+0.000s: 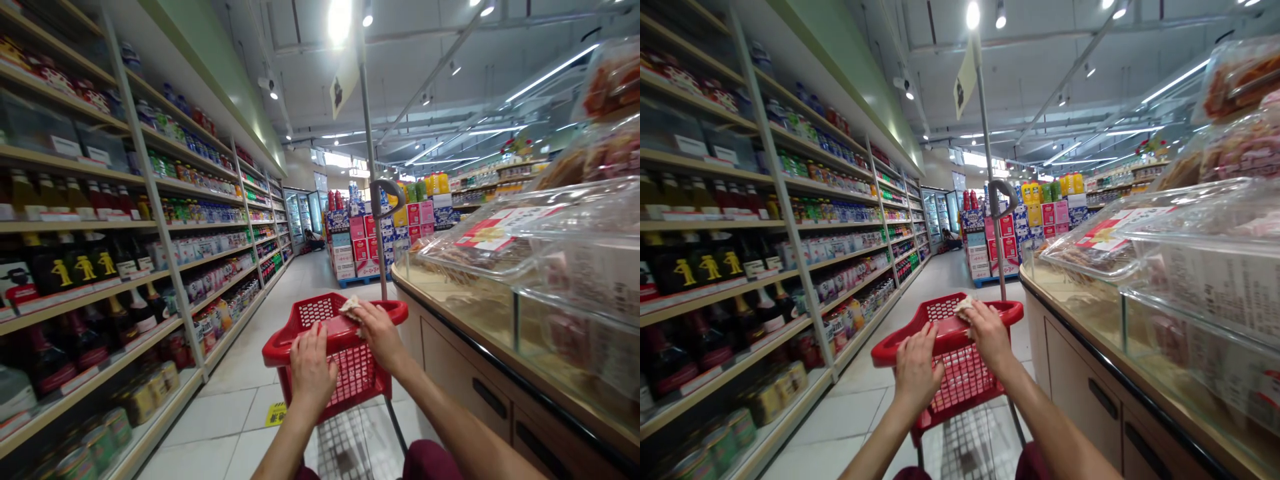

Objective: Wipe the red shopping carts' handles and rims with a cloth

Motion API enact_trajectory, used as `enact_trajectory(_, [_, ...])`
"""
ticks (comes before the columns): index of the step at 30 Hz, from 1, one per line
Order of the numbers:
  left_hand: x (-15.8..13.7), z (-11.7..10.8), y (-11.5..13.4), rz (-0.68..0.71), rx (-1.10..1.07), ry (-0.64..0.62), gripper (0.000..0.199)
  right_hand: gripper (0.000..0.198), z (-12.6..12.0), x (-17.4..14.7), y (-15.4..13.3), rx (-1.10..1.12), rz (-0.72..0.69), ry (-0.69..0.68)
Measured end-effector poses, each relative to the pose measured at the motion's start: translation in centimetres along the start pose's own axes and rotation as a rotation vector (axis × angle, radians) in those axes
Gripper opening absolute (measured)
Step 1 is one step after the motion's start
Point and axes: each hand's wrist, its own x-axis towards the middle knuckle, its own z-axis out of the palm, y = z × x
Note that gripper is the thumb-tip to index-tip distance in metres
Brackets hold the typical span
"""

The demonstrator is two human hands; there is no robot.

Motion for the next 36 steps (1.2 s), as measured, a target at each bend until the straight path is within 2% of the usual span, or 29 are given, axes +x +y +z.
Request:
enact_trajectory(2, [0.0,0.0,0.2,-0.008,0.006,-0.006,0.056,0.038,-0.6,0.1,1.6,-0.041,0.132,0.06])
enact_trajectory(4, [0.0,0.1,0.6,-0.013,0.013,-0.008,0.056,0.036,-0.7,0.0,2.0,-0.046,0.173,0.085])
enact_trajectory(8, [0.1,0.0,1.0,-0.008,0.021,-0.037,0.059,0.036,0.3,-0.7,-0.3,0.038,-0.006,0.042])
enact_trajectory(10, [0.3,-0.3,0.5,0.028,0.015,-0.073,0.06,0.038,0.4,-0.8,-0.3,0.056,-0.059,0.022])
enact_trajectory(13, [0.4,-1.2,-1.4,0.068,0.014,-0.104,0.055,0.039,-0.6,-0.6,1.8,0.024,0.056,0.075])
enact_trajectory(15, [0.5,-1.6,-2.9,0.026,0.037,-0.096,0.045,0.037,-1.2,-0.7,2.8,0.022,0.134,0.111])
enact_trajectory(17, [0.7,-1.9,-4.0,-0.026,0.067,-0.095,0.039,0.035,-1.1,-1.0,2.2,0.072,0.116,0.107])
enact_trajectory(19, [0.9,-2.0,-4.6,-0.034,0.082,-0.113,0.036,0.035,-0.3,-1.2,0.2,0.153,0.012,0.052])
enact_trajectory(21, [1.1,-2.0,-4.7,-0.03,0.085,-0.12,0.035,0.037,0.5,-1.2,-1.7,0.208,-0.088,-0.022])
enact_trajectory(23, [1.2,-2.0,-4.4,-0.025,0.082,-0.117,0.034,0.039,0.8,-1.0,-2.3,0.211,-0.103,-0.063])
enact_trajectory(28, [1.3,-1.5,-3.8,-0.019,0.089,-0.075,0.032,0.031,-1.8,-0.7,0.6,0.255,0.142,0.028])
enact_trajectory(31, [1.5,-1.2,-3.4,-0.016,0.101,-0.073,0.031,0.028,-3.4,-0.8,2.1,0.335,0.241,0.01])
enact_trajectory(33, [1.8,-1.0,-2.8,-0.026,0.116,-0.083,0.031,0.027,-3.3,-0.6,2.6,0.344,0.266,0.005])
enact_trajectory(36, [2.5,-0.6,-1.3,-0.062,0.135,-0.116,0.028,0.027,-1.4,0.5,2.7,0.263,0.233,0.057])
